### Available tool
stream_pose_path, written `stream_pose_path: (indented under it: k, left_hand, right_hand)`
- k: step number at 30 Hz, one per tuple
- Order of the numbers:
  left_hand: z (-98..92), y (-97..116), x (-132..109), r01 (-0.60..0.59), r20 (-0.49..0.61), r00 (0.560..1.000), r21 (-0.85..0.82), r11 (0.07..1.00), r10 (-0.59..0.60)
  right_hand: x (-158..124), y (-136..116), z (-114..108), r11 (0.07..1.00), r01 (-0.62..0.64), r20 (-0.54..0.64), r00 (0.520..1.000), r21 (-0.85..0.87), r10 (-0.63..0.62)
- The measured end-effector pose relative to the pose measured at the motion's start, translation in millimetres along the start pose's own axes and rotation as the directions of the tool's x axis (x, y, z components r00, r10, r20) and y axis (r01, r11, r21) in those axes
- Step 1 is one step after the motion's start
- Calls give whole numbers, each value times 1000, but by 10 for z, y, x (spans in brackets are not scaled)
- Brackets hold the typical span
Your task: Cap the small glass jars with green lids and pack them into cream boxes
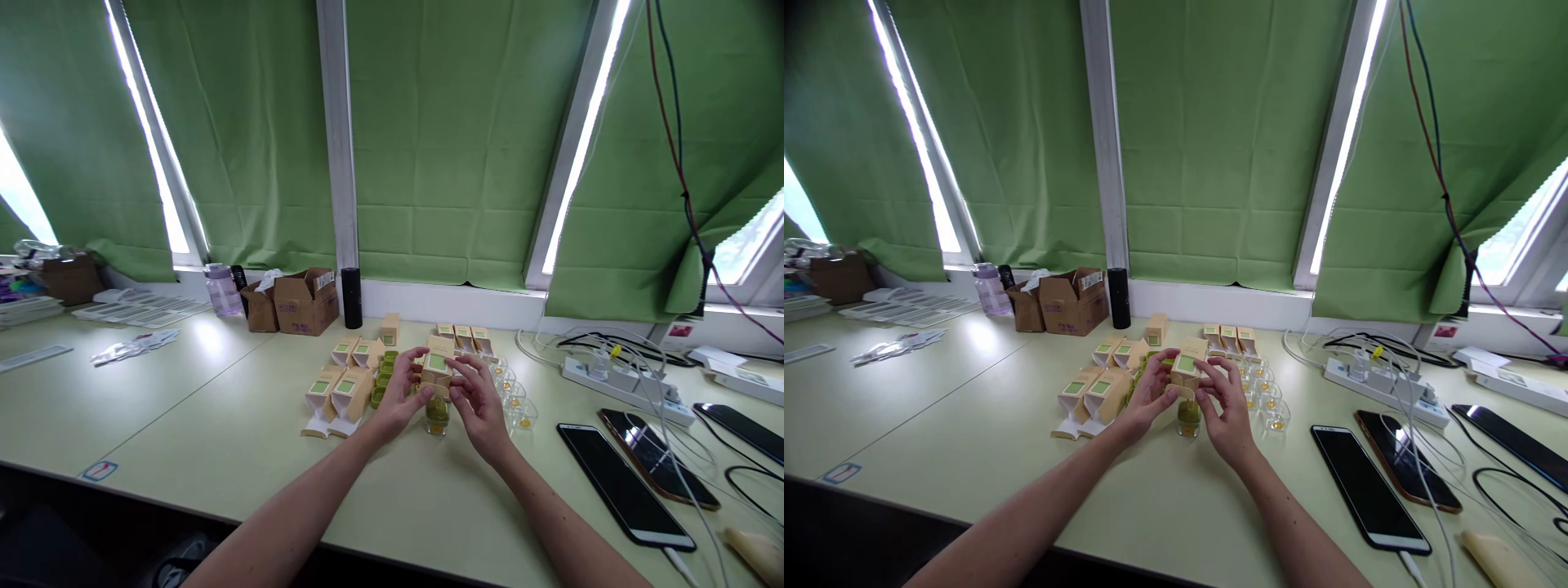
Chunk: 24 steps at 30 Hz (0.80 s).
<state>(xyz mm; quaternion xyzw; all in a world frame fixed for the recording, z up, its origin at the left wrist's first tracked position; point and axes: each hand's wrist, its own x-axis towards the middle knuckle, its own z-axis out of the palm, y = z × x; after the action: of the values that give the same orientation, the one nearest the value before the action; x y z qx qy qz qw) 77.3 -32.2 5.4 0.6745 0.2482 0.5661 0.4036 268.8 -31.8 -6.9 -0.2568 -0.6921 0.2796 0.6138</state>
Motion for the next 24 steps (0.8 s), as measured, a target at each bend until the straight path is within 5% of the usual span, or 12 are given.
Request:
stream_pose_path:
  k: [24]
  left_hand:
    - [7,-28,14,50,-89,994,-77,996,-56]
  right_hand:
    - [-23,-37,15,998,32,40,999,-52,-30]
